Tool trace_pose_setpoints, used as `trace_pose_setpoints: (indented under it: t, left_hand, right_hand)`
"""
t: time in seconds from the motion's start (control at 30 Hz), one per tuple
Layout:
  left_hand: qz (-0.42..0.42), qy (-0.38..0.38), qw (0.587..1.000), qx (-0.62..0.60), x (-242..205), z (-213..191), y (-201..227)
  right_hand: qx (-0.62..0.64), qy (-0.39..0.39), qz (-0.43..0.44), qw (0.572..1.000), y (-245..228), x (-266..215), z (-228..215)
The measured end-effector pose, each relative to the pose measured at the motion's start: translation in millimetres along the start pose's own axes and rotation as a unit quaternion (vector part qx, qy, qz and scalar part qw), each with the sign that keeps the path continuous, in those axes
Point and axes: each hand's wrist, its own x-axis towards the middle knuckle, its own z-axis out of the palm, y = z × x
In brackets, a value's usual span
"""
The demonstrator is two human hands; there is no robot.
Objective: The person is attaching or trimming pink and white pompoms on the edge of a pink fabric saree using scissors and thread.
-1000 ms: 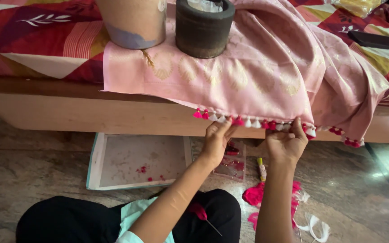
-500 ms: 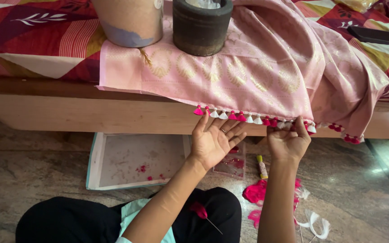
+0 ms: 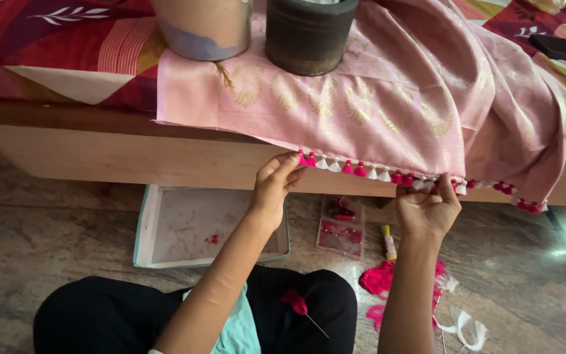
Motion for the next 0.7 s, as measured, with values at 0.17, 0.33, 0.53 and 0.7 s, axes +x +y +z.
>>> trace_pose_setpoints:
  t: [0.17,0.33,0.53,0.7]
  left_hand:
    - [0.037,0.018,0.989,0.143,11,-3,2]
    - [0.033,0.016,0.986,0.165,20,-14,1]
    - [0.053,0.024,0.985,0.165,21,-11,21]
    - [0.053,0.016,0.987,0.152,32,-31,21]
  right_hand:
    - [0.033,-0.026,0.004,0.999,-2,13,-21]
    - [0.033,-0.035,0.008,0.999,-3,11,-21]
    - [0.016,-0.052,0.013,0.998,-4,24,-37]
    - [0.016,-0.041,0.010,0.999,0,5,-16]
